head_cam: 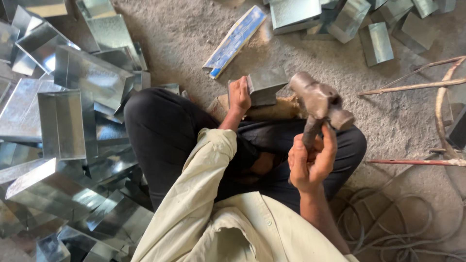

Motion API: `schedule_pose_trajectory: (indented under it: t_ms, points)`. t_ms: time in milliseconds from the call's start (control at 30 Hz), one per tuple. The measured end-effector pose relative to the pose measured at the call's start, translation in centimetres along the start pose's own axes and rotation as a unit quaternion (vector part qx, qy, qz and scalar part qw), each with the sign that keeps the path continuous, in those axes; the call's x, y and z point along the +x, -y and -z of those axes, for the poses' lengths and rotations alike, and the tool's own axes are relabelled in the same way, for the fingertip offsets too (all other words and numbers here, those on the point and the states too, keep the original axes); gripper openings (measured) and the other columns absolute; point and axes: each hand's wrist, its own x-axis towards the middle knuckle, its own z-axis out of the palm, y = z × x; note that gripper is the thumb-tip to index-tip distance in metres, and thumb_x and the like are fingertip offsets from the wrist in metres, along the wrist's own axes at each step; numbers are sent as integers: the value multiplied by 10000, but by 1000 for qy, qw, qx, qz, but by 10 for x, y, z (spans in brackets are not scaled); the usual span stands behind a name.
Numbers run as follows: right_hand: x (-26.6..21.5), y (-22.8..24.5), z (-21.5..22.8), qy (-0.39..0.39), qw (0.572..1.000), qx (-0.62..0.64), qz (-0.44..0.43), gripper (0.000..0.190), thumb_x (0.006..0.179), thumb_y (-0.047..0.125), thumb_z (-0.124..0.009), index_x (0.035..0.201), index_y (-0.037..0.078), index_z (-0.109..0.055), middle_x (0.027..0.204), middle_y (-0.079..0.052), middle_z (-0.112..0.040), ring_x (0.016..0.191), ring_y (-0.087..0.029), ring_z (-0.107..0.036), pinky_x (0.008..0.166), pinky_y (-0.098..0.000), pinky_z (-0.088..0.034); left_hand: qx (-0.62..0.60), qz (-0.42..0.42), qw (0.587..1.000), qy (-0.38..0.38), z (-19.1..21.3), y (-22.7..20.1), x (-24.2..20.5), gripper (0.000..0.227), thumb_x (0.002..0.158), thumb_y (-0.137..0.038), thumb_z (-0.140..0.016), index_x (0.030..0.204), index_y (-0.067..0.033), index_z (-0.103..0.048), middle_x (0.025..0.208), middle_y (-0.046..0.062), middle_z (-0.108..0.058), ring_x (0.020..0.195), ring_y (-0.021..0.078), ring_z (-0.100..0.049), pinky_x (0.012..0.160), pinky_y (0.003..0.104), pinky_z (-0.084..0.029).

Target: The person sits cross-legged on the floor and uses a hammer to repeatedly strike the edges of small rectangular metal boxes. The person picks up a box, places it on a wooden block, hammers it, and then sets it aside, repeating this process with multiple boxes.

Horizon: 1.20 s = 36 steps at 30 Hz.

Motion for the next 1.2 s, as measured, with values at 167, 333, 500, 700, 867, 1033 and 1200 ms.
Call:
schedule_pose_trajectory:
  t_ms: [167,333,500,700,867,1033,1200]
  points:
    - [29,-10,-17,140,963,-221,60,458,1131,105,-616,1549,92,-430,1150,-153,-678,808,-98,-645,751,-262,-519,7,-21,1000,-6,7,7,-1,471,1043,-319,-398,735,22,-502,647,244,-491,605,421,-479,595,497,-357]
    - [23,-22,-17,114,975,-134,-134,529,1066,109,-600,1571,83,-445,739,13,-577,590,-46,-509,551,-225,-424,-20,-23,1000,2,-5,8,-3,474,1059,-309,-402,727,18,-484,657,257,-475,626,446,-481,623,517,-354]
    - [29,-39,-15,131,978,-139,-86,501,1061,89,-620,1545,98,-487,765,13,-593,621,-48,-550,584,-225,-456,-2,-41,999,16,6,-10,8,437,1062,-278,-382,750,5,-498,680,244,-506,668,457,-506,636,510,-363]
    - [20,-53,-4,101,974,-90,-182,546,1026,80,-611,1553,125,-474,752,11,-586,566,-40,-505,498,-218,-420,134,-133,982,15,22,-52,11,310,1033,-253,-464,815,-44,-531,714,197,-543,694,432,-549,662,504,-415]
    - [15,-76,9,21,962,7,-272,564,1041,83,-565,1568,166,-383,731,8,-539,466,-36,-440,375,-232,-360,444,-184,875,46,5,-77,12,296,907,-189,-554,1173,-59,-537,917,153,-626,734,360,-629,677,489,-486]
    - [6,-122,6,-4,937,7,-349,568,1022,78,-577,1550,219,-419,717,7,-554,447,-51,-444,367,-256,-360,399,93,887,211,-11,-42,-4,585,1020,-65,-517,1593,-59,-402,1192,173,-631,974,392,-664,826,505,-535]
    - [-11,-165,2,3,923,-5,-385,567,1014,75,-566,1544,225,-434,635,3,-509,419,-68,-433,359,-276,-356,482,-172,822,250,-6,-23,31,590,907,-141,-636,1465,-199,-455,1496,119,-497,1420,316,-460,1093,595,-421]
